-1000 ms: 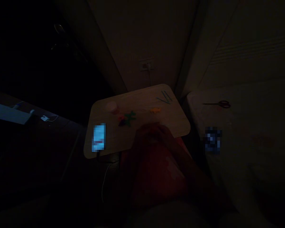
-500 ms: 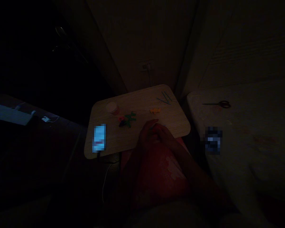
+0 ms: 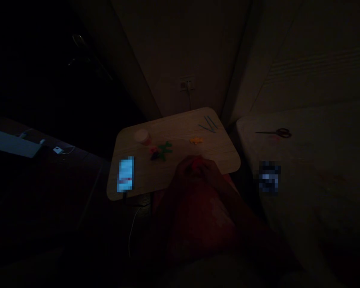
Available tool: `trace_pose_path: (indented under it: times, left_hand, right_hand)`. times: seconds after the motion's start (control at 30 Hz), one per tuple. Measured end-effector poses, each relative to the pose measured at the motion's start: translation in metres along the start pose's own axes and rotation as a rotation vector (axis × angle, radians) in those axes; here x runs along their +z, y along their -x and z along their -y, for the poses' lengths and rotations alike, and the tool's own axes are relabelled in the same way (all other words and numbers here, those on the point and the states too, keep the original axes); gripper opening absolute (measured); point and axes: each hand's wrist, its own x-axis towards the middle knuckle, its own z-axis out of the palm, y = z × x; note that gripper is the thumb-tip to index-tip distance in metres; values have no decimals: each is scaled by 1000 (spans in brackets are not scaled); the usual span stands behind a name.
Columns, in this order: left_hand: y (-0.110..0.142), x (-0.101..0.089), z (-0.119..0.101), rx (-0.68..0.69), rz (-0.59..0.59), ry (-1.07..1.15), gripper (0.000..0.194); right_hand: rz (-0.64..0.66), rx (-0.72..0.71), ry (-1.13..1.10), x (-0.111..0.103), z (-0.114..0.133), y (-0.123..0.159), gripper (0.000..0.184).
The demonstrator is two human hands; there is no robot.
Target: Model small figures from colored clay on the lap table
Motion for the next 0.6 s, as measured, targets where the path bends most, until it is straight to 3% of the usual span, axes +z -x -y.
trace_pose_path:
  times: [0.2, 0.3, 0.43, 0.6]
  left_hand:
    - [-3, -6, -6, -47, 18, 79, 60]
    - [-1, -7, -11, -100, -44, 84, 56]
    - [2, -6, -8, -164, -123, 107, 51]
    - [2, -5, 0, -84, -109, 85, 46]
  right_hand:
    - [62, 46, -106, 2, 1, 0, 65]
    - [89, 53, -64, 6, 1, -2, 68]
    - [17, 66, -14, 9, -3, -4, 67]
    - [19, 100, -119, 8, -12, -3, 66]
